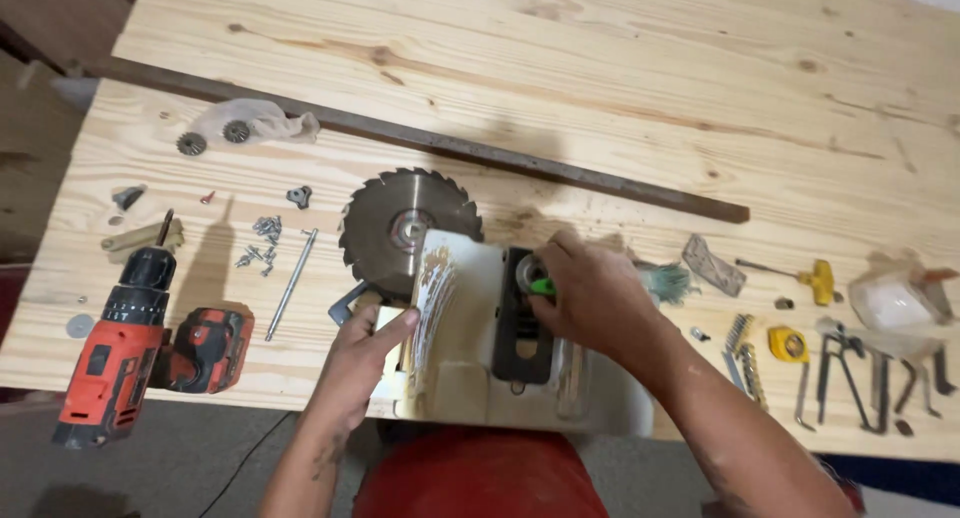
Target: Repairing a power tool component by using a screwdriver to align and fasten internal parts on a workbench
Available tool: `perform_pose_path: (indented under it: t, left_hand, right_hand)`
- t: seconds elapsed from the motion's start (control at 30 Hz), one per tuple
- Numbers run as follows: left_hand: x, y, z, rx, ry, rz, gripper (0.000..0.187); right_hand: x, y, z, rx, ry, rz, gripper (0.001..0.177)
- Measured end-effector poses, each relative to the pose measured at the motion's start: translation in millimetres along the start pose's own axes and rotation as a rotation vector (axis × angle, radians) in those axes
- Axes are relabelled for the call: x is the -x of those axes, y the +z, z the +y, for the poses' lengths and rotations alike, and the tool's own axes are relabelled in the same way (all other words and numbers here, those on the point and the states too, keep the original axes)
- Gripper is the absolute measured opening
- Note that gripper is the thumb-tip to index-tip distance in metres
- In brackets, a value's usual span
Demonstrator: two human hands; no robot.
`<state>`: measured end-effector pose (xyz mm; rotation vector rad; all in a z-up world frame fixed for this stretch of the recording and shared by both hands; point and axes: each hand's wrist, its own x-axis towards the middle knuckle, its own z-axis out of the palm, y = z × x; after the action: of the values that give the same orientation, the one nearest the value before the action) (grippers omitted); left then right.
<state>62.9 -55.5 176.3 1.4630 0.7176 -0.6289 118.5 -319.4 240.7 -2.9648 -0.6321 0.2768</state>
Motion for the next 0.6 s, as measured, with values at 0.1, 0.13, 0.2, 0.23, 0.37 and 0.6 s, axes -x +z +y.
perform_pose_path:
  t: [0.1,0.13,0.2,0.23,0.37,0.6]
  left_hand:
    - [5,4,9,-0.010,-0.009,0.037,0.102]
    - [12,8,14,-0.016,-0.030,0.054,0.102]
    - [23,12,30,-0.002,-0.025,0.046,0.077]
    - [18,11,25,-0.005,-0.029,0.062,0.077]
    - [5,6,0,0.038,-0.038,0.061,0.090]
    - [-7,-2,-14,0.007,-0.096,0.066,0.080]
  right_hand:
    - [-10,12,22,-0.017,-0.033,-0.153,0.046]
    - [-12,6,23,-0.038,-0.044,-0.167,0.046]
    - [-23,-7,24,-0.102,-0.002,-0.327,0.049]
    - [-25,-6,26,-0.113,-0.015,-0.327,0.049]
    - [-31,-3,32,-0.093,-0.047,-0.367,0.047]
    - [-20,-4,29,-0.106,-0.047,-0.337,0.057]
